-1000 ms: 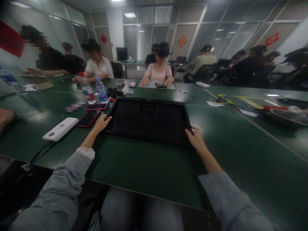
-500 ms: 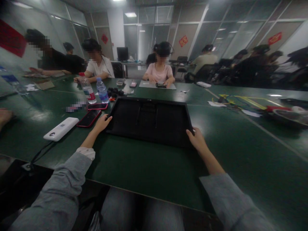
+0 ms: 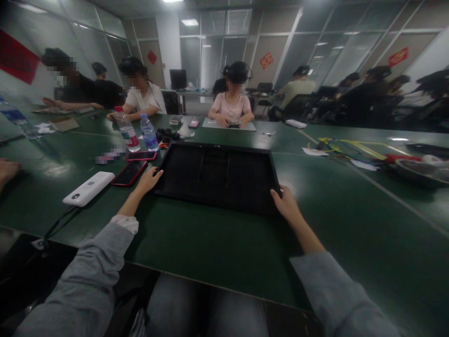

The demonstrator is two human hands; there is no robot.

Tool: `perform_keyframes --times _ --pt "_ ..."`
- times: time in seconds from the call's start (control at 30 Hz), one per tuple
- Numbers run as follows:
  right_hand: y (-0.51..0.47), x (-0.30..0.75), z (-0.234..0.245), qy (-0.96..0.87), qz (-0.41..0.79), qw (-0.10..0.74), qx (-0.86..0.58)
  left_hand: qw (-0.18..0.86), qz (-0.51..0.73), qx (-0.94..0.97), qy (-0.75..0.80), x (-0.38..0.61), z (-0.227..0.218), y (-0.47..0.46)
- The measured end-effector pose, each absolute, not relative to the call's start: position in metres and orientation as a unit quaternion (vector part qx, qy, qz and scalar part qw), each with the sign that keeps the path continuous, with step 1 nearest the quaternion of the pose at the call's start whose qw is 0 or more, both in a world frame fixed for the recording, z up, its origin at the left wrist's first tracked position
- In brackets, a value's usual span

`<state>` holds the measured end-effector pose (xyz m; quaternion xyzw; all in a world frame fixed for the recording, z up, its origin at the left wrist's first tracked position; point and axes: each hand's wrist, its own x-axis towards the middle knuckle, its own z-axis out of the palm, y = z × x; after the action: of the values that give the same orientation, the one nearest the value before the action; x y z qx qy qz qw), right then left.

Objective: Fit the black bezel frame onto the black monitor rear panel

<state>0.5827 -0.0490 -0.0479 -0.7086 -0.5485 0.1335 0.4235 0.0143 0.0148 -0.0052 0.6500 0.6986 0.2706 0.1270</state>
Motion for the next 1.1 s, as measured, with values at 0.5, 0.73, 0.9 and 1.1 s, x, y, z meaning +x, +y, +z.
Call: perform_keyframes --times 0.5,0.73,0.9,1.1 --pt "-0.072 0.574 -0.041 -0.518 0.152 0.438 -0.719 0.138 0.279 0.670 0.674 0.009 -0.008 0.019" --pt "-0.077 0.558 -0.018 -0.439 0.312 0.493 -0.684 0.146 0.296 0.678 0.657 0.006 -0.011 0.020" --pt "-0.056 0.556 -0.011 -0.405 0.359 0.539 -0.645 0.139 0.324 0.678 0.645 0.006 -0.014 0.022" --pt "-0.054 0.561 -0.016 -0.403 0.329 0.560 -0.645 0.125 0.412 0.643 0.634 0.003 -0.022 0.027"
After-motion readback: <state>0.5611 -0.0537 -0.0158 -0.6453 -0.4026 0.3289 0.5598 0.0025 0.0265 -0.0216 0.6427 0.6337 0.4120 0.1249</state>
